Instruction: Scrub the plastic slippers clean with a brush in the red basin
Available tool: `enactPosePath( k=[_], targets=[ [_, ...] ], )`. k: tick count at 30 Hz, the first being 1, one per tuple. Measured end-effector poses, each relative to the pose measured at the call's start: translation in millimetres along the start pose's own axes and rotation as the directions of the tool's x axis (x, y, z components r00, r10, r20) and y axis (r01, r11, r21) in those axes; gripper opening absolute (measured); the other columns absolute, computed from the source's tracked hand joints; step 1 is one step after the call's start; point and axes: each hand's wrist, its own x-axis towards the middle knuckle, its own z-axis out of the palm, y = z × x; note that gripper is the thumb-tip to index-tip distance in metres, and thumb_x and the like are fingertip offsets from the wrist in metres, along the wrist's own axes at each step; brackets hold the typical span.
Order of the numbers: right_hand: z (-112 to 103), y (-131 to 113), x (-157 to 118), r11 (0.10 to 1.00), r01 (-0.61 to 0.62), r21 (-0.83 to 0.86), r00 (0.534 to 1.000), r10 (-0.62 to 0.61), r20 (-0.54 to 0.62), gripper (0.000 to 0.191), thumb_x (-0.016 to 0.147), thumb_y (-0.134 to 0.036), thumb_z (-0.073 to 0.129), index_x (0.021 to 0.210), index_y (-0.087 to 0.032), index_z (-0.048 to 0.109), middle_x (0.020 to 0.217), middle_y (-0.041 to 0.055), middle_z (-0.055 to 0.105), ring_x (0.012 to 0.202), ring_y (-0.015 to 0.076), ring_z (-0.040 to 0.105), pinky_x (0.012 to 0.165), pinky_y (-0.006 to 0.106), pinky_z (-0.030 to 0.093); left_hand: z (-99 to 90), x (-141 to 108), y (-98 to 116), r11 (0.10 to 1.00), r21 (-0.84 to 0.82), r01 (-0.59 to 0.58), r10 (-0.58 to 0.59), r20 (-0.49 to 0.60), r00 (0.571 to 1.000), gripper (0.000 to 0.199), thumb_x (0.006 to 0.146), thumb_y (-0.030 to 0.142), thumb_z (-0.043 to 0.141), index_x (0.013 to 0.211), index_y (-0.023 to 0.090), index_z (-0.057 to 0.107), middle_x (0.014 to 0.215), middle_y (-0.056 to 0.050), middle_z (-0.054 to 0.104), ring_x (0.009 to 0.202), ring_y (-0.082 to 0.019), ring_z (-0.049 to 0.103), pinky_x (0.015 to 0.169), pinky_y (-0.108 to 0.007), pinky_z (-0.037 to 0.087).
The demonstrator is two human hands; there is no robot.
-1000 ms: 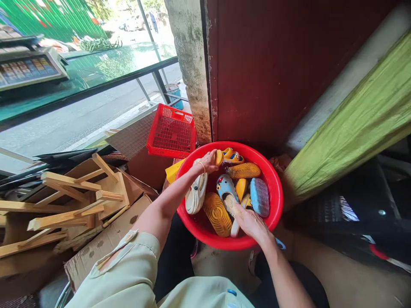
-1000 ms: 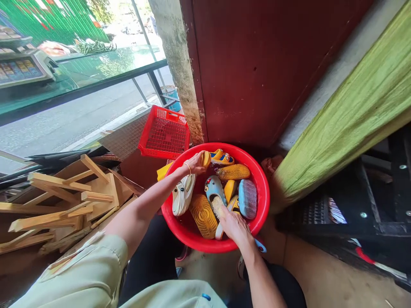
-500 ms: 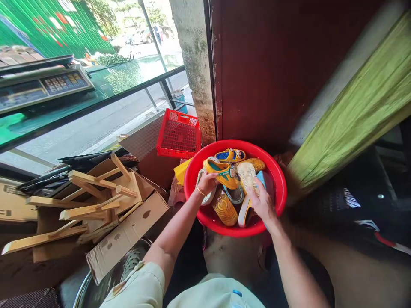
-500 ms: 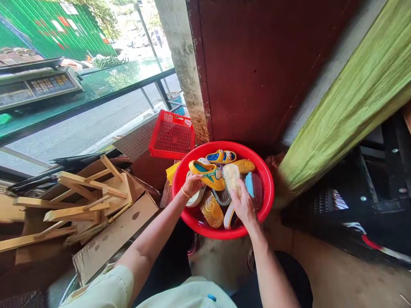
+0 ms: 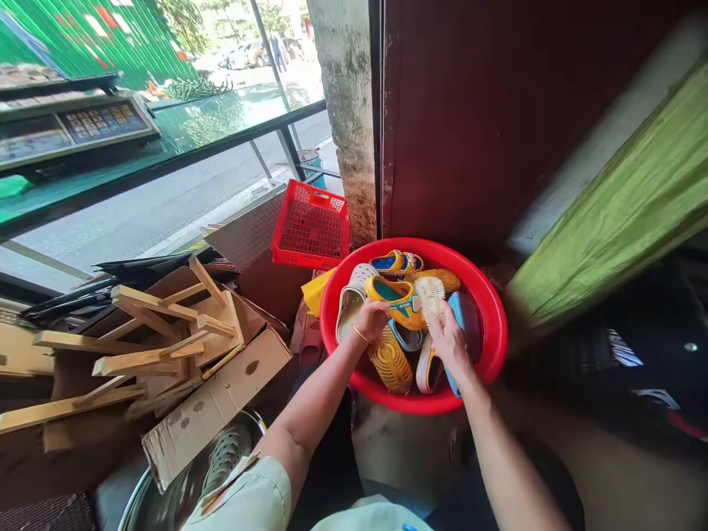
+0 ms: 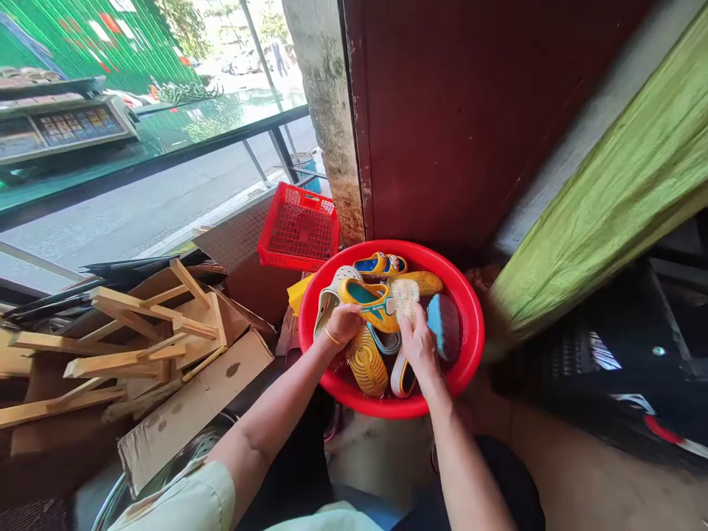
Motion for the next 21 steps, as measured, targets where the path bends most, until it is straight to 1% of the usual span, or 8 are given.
enactPosePath(
  k=[2, 4, 7, 9, 11, 15, 18, 21],
  targets=[
    [2, -14, -13, 1.0, 0.019, -0.019, 1.0, -0.019, 0.02, 0.065, 0.103, -0.049, 0.035, 0.155, -0.01, 0.043, 0.141, 0.0227, 0.065, 0.123, 0.0326, 0.068, 0.099, 0.044, 0.056, -7.5, 0, 5, 0.997, -0.073, -0.019, 0.013, -0.077, 0.997, 0.041, 0.063, 0.018, 0.075, 0.104, 0.017, 0.073, 0.096, -0.004, 0.079, 0.09, -0.024, 0.075, 0.077, -0.033, 0.059],
    [0, -23, -26, 0.998, 0.037, -0.048, 0.998, -0.035, 0.043, 0.062, 0.103, -0.046, 0.038, 0.155, -0.011, 0.044, 0.137, 0.0213, 0.067, 0.121, 0.0322, 0.069, 0.1, 0.044, 0.056, -11.6, 0, 11, 0.99, -0.131, -0.05, 0.031, -0.146, 0.989, 0.037, 0.068, 0.02, 0.072, 0.105, 0.017, 0.074, 0.1, -0.005, 0.079, 0.09, -0.023, 0.075, 0.078, -0.033, 0.059],
    [-11, -21, -38, 0.993, 0.079, -0.089, 0.993, -0.071, 0.093, 0.057, 0.102, -0.039, 0.041, 0.152, -0.013, 0.048, 0.13, 0.0192, 0.072, 0.116, 0.0308, 0.071, 0.099, 0.042, 0.057, -10.1, 2, 19, 0.983, -0.169, -0.075, 0.039, -0.209, 0.977, 0.038, 0.073, 0.022, 0.069, 0.109, 0.017, 0.074, 0.104, -0.006, 0.08, 0.098, -0.025, 0.074, 0.083, -0.036, 0.059],
    [-18, -15, -40, 0.987, 0.113, -0.117, 0.985, -0.095, 0.147, 0.053, 0.102, -0.036, 0.042, 0.149, -0.014, 0.053, 0.126, 0.0175, 0.074, 0.113, 0.0297, 0.073, 0.097, 0.04, 0.058, -5.6, 5, 20, 0.982, -0.177, -0.061, 0.022, -0.213, 0.977, 0.038, 0.075, 0.027, 0.068, 0.111, 0.015, 0.074, 0.103, -0.007, 0.08, 0.104, -0.029, 0.074, 0.088, -0.039, 0.058],
    [-20, -10, -39, 0.981, 0.132, -0.143, 0.977, -0.104, 0.188, 0.05, 0.101, -0.034, 0.043, 0.147, -0.016, 0.057, 0.122, 0.0157, 0.076, 0.111, 0.0282, 0.074, 0.096, 0.038, 0.059, -0.7, 8, 18, 0.982, -0.185, -0.043, 0.003, -0.212, 0.977, 0.042, 0.078, 0.036, 0.069, 0.113, 0.014, 0.074, 0.103, -0.009, 0.08, 0.108, -0.031, 0.073, 0.093, -0.042, 0.057],
    [-6, -14, -36, 0.976, 0.113, -0.188, 0.985, -0.086, 0.149, 0.052, 0.101, -0.03, 0.044, 0.149, -0.014, 0.055, 0.124, 0.0172, 0.076, 0.113, 0.0279, 0.074, 0.098, 0.039, 0.058, 3.3, 13, 12, 0.982, -0.182, -0.046, 0.001, -0.241, 0.971, 0.053, 0.082, 0.053, 0.07, 0.119, 0.015, 0.073, 0.106, -0.01, 0.08, 0.113, -0.032, 0.072, 0.101, -0.045, 0.055],
    [1, -22, -36, 0.983, 0.124, -0.137, 0.982, -0.102, 0.159, 0.051, 0.101, -0.028, 0.044, 0.148, -0.013, 0.057, 0.133, 0.0175, 0.072, 0.117, 0.0273, 0.072, 0.1, 0.037, 0.058, -0.2, 18, 14, 0.98, -0.173, -0.102, 0.045, -0.309, 0.95, 0.054, 0.086, 0.058, 0.065, 0.119, 0.015, 0.073, 0.107, -0.009, 0.08, 0.113, -0.03, 0.072, 0.102, -0.042, 0.055],
    [-8, -23, -39, 0.982, 0.169, -0.08, 0.956, -0.143, 0.258, 0.05, 0.1, -0.029, 0.048, 0.147, -0.018, 0.059, 0.136, 0.0131, 0.07, 0.118, 0.0257, 0.071, 0.101, 0.035, 0.058, -4.0, 22, 17, 0.97, -0.15, -0.192, 0.117, -0.405, 0.907, 0.054, 0.09, 0.06, 0.059, 0.118, 0.017, 0.074, 0.104, -0.007, 0.08, 0.112, -0.028, 0.073, 0.101, -0.041, 0.057]
  ],
)
